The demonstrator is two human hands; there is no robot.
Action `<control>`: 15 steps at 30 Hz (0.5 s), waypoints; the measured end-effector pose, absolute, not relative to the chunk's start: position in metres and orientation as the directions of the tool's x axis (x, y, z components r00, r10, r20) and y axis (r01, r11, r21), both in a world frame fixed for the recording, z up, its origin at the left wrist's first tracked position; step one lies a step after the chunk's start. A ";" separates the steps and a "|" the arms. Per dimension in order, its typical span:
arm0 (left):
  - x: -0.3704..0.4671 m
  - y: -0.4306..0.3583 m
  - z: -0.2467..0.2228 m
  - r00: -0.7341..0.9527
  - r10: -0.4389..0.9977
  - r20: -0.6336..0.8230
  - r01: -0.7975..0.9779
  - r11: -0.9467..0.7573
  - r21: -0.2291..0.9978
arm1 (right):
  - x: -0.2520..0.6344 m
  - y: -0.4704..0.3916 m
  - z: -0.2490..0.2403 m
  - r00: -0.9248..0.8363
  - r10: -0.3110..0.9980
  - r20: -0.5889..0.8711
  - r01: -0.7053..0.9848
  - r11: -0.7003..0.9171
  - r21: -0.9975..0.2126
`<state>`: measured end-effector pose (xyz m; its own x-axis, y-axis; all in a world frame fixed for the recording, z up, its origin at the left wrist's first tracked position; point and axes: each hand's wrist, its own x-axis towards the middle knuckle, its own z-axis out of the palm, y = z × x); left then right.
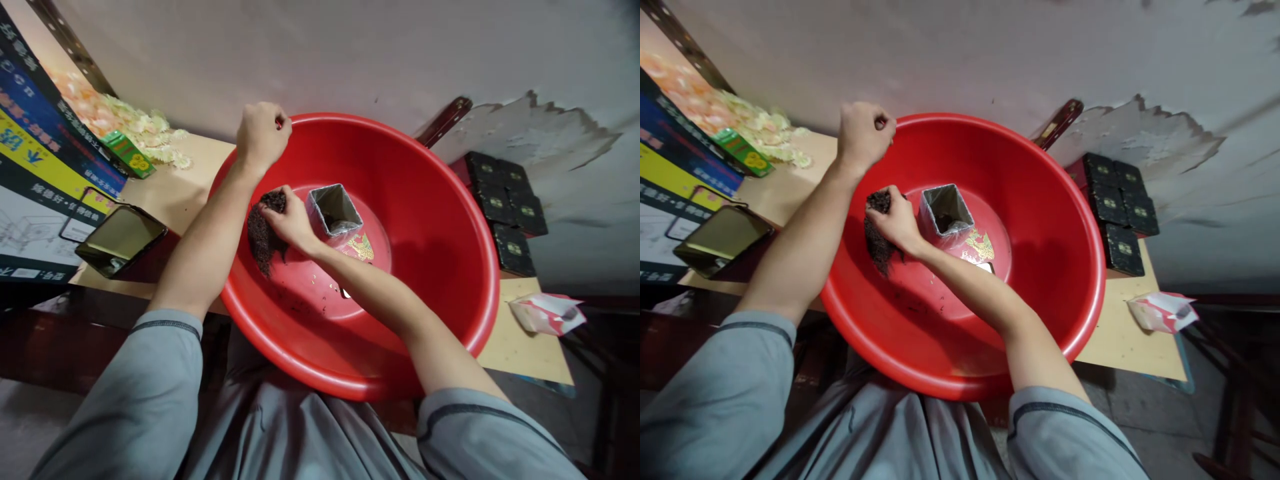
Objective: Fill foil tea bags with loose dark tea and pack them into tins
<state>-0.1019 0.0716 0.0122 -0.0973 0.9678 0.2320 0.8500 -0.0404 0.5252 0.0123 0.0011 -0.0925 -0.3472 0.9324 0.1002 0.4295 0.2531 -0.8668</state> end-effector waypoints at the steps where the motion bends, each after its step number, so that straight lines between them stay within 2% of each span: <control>1: -0.105 0.072 0.013 -0.108 0.963 0.248 0.853 -0.039 0.521 | 0.021 0.005 -0.087 -0.341 0.930 0.138 0.411 0.280 -0.868; 5: -0.103 0.075 0.007 -0.129 0.952 0.279 0.866 -0.029 0.498 | 0.072 0.033 -0.074 -0.264 0.926 0.270 0.318 0.348 -0.882; 10: -0.093 0.077 -0.005 -0.107 0.952 0.286 0.858 -0.057 0.511 | 0.133 0.061 -0.086 -0.196 0.941 0.276 0.315 0.327 -0.891; 15: -0.092 0.074 -0.005 -0.077 0.968 0.238 0.831 -0.070 0.552 | 0.148 0.066 -0.104 -0.105 0.934 0.342 0.292 0.358 -0.887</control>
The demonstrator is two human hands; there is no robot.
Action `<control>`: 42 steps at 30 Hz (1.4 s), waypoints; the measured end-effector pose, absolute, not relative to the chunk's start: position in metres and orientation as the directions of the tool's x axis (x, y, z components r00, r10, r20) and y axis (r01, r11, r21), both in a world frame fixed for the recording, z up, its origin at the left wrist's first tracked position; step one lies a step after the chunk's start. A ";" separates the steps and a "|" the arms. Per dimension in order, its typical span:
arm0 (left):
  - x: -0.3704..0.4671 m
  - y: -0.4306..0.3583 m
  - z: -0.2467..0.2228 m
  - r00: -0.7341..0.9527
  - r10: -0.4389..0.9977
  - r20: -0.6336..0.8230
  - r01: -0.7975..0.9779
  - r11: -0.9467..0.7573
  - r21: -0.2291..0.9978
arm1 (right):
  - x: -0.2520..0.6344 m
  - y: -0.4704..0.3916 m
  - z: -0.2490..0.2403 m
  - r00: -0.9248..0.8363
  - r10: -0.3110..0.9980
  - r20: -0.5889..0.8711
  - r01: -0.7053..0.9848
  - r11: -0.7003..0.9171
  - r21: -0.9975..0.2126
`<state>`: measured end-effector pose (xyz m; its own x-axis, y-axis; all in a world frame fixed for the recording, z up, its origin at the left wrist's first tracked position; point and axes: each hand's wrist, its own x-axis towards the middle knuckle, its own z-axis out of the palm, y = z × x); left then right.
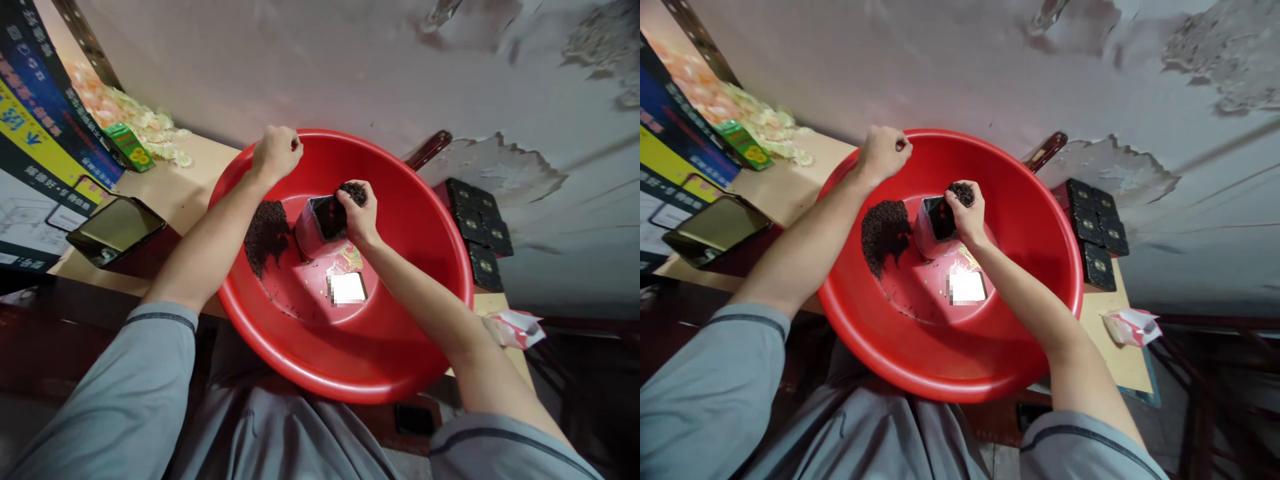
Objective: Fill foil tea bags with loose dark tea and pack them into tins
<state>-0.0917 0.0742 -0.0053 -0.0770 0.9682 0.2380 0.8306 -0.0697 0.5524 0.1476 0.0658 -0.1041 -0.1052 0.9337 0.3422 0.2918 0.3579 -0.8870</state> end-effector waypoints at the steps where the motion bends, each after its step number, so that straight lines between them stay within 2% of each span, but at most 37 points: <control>1: -0.092 0.074 -0.005 -0.085 0.969 0.232 0.832 -0.059 0.551 | 0.147 0.066 -0.107 -0.085 0.932 0.353 0.279 0.363 -0.889; 11: -0.089 0.077 -0.011 -0.060 0.979 0.196 0.835 -0.058 0.547 | 0.151 0.070 -0.116 -0.078 0.924 0.375 0.277 0.381 -0.882; 21: -0.089 0.078 -0.012 -0.011 0.987 0.158 0.880 -0.066 0.470 | 0.141 0.060 -0.101 0.008 0.922 0.386 0.127 0.382 -0.915; 25: -0.088 0.077 -0.012 -0.009 0.988 0.153 0.892 -0.061 0.448 | 0.141 0.051 -0.096 -0.079 0.914 0.397 0.126 0.404 -0.906; 27: -0.088 0.076 -0.012 0.002 0.988 0.155 0.898 -0.070 0.434 | 0.143 0.044 -0.093 -0.183 0.889 0.419 0.214 0.452 -0.866; 29: -0.088 0.076 -0.012 0.017 0.987 0.157 0.903 -0.083 0.422 | 0.147 0.037 -0.092 -0.288 0.858 0.424 0.373 0.509 -0.776; 32: -0.088 0.076 -0.011 0.034 0.987 0.157 0.907 -0.096 0.411 | 0.150 0.030 -0.092 -0.423 0.786 0.451 0.601 0.616 -0.510; 34: -0.088 0.076 -0.011 0.035 0.987 0.159 0.908 -0.098 0.407 | 0.147 0.023 -0.092 -0.488 0.724 0.487 0.658 0.672 -0.340; 36: -0.089 0.077 -0.010 0.028 0.987 0.161 0.906 -0.093 0.413 | 0.139 0.009 -0.097 -0.533 0.675 0.511 0.660 0.709 -0.249; 39: -0.092 0.078 -0.008 0.016 0.988 0.155 0.892 -0.084 0.444 | 0.118 -0.026 -0.122 -0.658 0.596 0.460 0.565 0.795 -0.221; 42: -0.095 0.077 -0.007 0.013 0.987 0.158 0.879 -0.086 0.468 | 0.092 -0.060 -0.173 -0.753 0.594 0.281 0.518 0.800 -0.303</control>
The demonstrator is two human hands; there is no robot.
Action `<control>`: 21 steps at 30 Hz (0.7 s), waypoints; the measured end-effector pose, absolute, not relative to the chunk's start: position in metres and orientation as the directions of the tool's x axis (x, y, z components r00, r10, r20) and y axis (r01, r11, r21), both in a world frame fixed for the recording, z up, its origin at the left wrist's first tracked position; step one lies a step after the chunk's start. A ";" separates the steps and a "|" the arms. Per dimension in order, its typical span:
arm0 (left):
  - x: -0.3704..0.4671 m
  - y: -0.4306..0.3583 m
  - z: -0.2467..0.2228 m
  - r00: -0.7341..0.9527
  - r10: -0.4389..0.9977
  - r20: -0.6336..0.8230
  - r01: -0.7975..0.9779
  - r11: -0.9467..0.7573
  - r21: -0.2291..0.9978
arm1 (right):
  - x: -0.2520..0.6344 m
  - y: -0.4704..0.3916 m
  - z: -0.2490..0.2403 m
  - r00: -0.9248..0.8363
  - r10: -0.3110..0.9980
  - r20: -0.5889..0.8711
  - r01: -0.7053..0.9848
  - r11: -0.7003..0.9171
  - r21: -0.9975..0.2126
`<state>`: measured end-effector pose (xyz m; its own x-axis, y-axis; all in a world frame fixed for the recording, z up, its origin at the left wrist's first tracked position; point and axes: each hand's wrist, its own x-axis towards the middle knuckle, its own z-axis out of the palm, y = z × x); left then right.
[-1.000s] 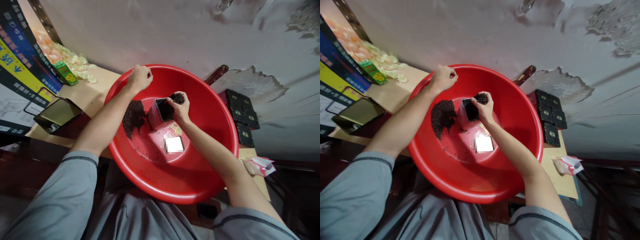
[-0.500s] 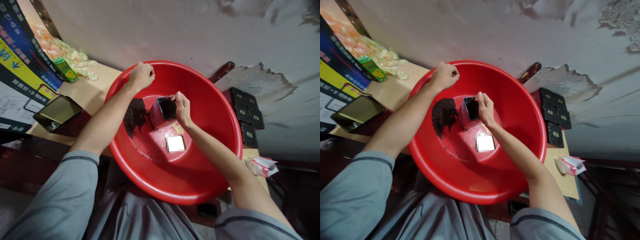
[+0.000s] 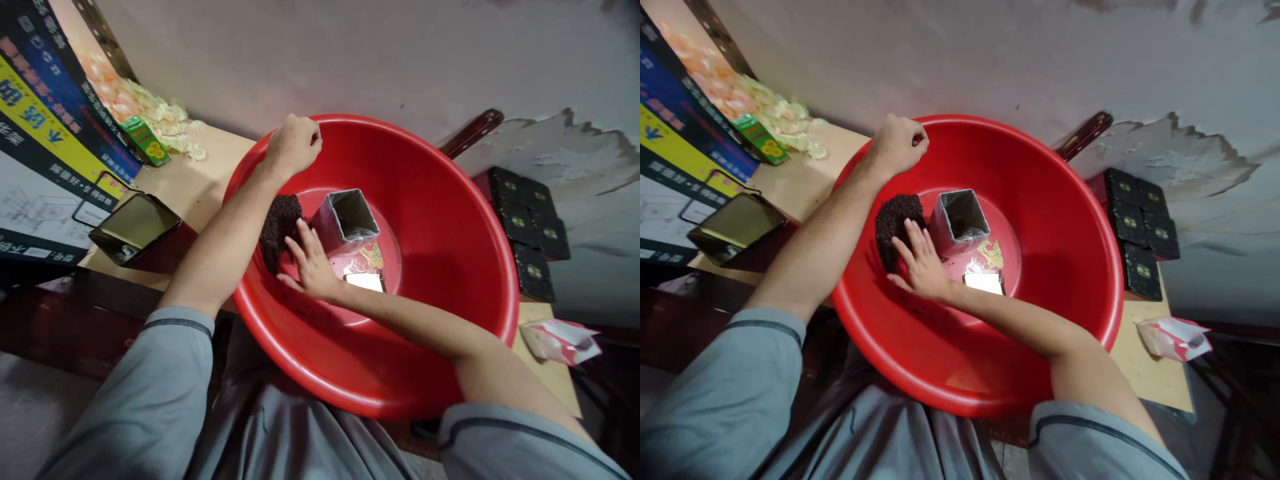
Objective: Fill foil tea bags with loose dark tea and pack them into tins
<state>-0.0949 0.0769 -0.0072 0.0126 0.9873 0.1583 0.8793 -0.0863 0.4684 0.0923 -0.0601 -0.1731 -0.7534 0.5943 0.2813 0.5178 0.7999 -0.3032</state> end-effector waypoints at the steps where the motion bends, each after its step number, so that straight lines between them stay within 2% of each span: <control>1: -0.095 0.076 -0.007 0.012 0.987 0.163 0.880 -0.088 0.468 | 0.085 -0.067 -0.192 -0.741 0.639 0.208 0.561 0.758 -0.333; 4: -0.096 0.072 -0.004 0.007 0.986 0.169 0.888 -0.084 0.453 | 0.066 -0.071 -0.239 -0.635 0.772 0.020 0.714 0.597 -0.365; 6: -0.095 0.070 -0.001 0.003 0.985 0.175 0.900 -0.079 0.429 | 0.055 -0.062 -0.256 -0.600 0.800 -0.024 0.754 0.555 -0.350; 14: -0.086 0.065 0.006 0.053 0.979 0.199 0.926 -0.123 0.357 | 0.008 -0.017 -0.257 -0.534 0.845 0.032 0.791 0.513 -0.333; 21: -0.083 0.062 0.004 0.094 0.983 0.161 0.906 -0.151 0.395 | -0.007 0.004 -0.241 -0.481 0.876 0.031 0.818 0.461 -0.344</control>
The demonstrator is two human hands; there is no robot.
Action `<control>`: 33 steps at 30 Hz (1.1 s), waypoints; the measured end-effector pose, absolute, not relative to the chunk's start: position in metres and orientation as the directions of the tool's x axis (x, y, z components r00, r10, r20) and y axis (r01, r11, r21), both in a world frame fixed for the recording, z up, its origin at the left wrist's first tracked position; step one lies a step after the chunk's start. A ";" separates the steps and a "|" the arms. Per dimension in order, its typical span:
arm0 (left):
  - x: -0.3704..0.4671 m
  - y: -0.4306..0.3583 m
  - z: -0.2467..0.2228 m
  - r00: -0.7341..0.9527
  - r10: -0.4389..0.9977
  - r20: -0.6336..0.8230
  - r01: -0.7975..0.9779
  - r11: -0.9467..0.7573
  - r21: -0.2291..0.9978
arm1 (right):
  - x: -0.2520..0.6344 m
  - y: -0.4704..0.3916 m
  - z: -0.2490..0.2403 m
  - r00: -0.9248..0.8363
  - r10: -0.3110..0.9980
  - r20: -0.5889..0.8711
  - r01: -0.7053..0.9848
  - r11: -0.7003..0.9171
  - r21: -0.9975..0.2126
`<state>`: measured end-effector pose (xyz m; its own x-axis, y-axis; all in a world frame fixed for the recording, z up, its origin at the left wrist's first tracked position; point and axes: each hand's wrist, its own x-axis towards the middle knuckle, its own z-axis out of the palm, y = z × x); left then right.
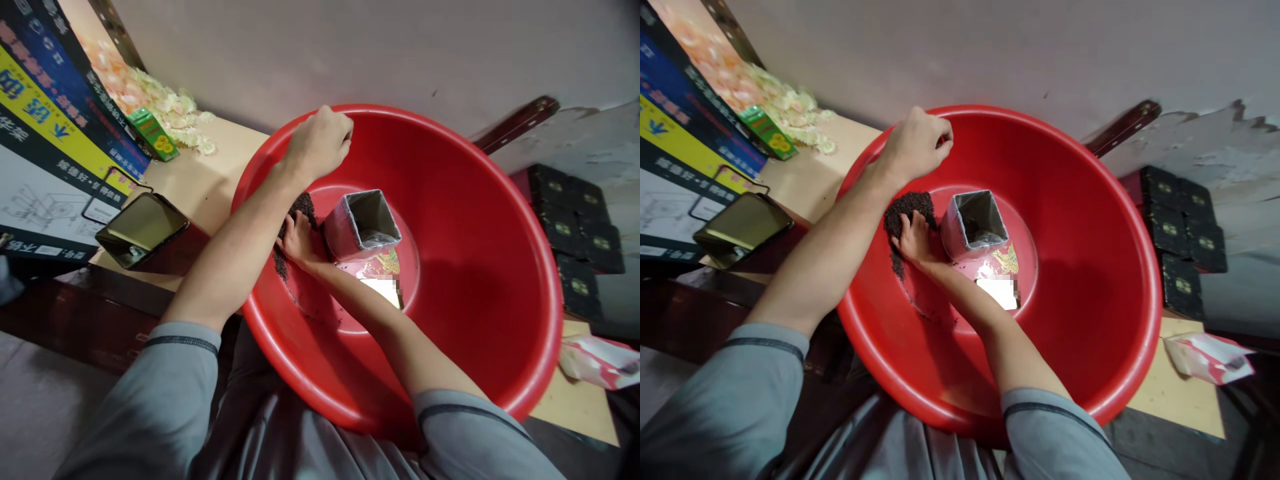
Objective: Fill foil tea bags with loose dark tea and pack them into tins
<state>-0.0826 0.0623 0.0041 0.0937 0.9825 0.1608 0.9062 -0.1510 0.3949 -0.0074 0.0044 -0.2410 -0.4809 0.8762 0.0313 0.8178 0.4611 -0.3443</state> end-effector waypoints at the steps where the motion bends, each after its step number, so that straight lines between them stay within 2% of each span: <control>1: -0.083 0.063 0.003 0.100 0.982 0.158 0.904 -0.156 0.397 | -0.008 0.008 -0.238 -0.483 0.875 0.029 0.814 0.461 -0.353; 10: -0.087 0.068 -0.001 0.128 0.986 0.108 0.875 -0.163 0.455 | -0.015 0.016 -0.225 -0.451 0.892 0.010 0.811 0.414 -0.414; 14: -0.085 0.064 0.000 0.131 0.986 0.101 0.875 -0.163 0.455 | -0.016 0.023 -0.224 -0.460 0.888 0.014 0.740 0.392 -0.546; 20: -0.082 0.062 0.001 0.159 0.977 0.140 0.890 -0.203 0.408 | -0.014 0.034 -0.223 -0.422 0.905 0.048 0.648 0.339 -0.682; 28: -0.086 0.064 0.003 0.156 0.982 0.104 0.894 -0.185 0.409 | -0.021 0.030 -0.221 -0.205 0.978 0.039 0.424 0.125 -0.897; 33: -0.091 0.067 0.001 -0.009 0.992 0.124 0.908 -0.044 0.416 | -0.022 0.016 -0.200 -0.183 0.981 0.059 0.221 0.099 -0.970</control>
